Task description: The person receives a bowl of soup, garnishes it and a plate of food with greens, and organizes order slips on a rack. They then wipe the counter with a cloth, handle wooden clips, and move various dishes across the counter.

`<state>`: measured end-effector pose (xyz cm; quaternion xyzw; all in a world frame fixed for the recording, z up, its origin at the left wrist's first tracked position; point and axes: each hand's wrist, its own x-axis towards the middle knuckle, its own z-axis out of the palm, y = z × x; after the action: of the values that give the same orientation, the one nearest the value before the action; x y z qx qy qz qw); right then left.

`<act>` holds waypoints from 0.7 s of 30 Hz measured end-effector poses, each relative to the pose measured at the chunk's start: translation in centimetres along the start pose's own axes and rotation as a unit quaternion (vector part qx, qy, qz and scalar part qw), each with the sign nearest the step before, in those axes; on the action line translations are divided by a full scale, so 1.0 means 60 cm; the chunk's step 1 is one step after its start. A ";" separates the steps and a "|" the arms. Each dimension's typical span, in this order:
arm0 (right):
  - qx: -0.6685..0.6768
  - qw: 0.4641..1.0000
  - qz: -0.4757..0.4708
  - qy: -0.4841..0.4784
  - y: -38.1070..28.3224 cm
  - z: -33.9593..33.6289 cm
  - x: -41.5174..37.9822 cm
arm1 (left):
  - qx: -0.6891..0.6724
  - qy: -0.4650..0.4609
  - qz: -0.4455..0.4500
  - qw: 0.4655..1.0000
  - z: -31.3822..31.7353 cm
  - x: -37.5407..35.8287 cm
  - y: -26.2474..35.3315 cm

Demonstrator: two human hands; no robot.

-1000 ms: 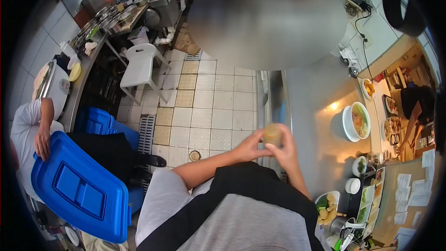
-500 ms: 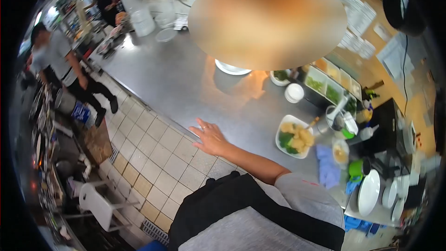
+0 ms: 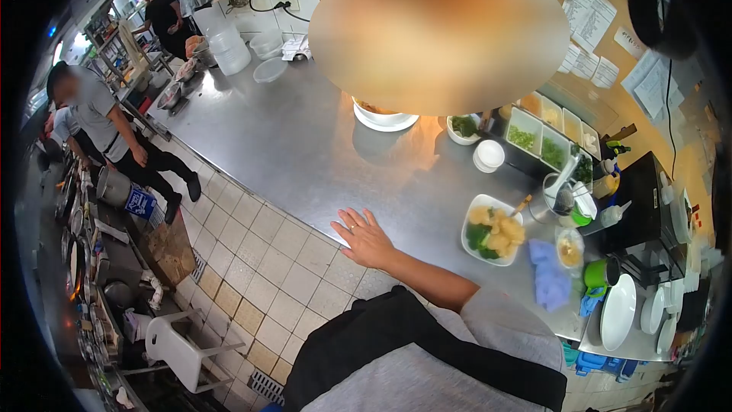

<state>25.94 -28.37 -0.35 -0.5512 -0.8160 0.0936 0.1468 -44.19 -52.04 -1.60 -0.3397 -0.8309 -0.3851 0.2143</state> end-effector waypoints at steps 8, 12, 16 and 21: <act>0.015 0.999 -0.006 0.034 0.001 0.000 0.003 | -0.011 -0.084 -0.075 0.994 0.045 -0.074 0.030; 0.037 0.997 -0.026 0.059 0.013 -0.004 0.014 | -0.009 -0.134 -0.109 0.985 0.054 -0.109 0.035; 0.038 0.992 -0.060 0.103 0.025 0.000 0.023 | -0.011 -0.154 -0.167 0.974 0.046 -0.166 0.038; 0.033 0.990 -0.075 0.116 0.021 -0.007 0.027 | -0.030 -0.169 -0.257 0.951 0.053 -0.266 0.031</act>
<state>26.61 -26.42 -0.15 -0.4902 -0.8291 0.0444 0.2652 -32.33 -55.03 -12.48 -0.1815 -0.9020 -0.3892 -0.0455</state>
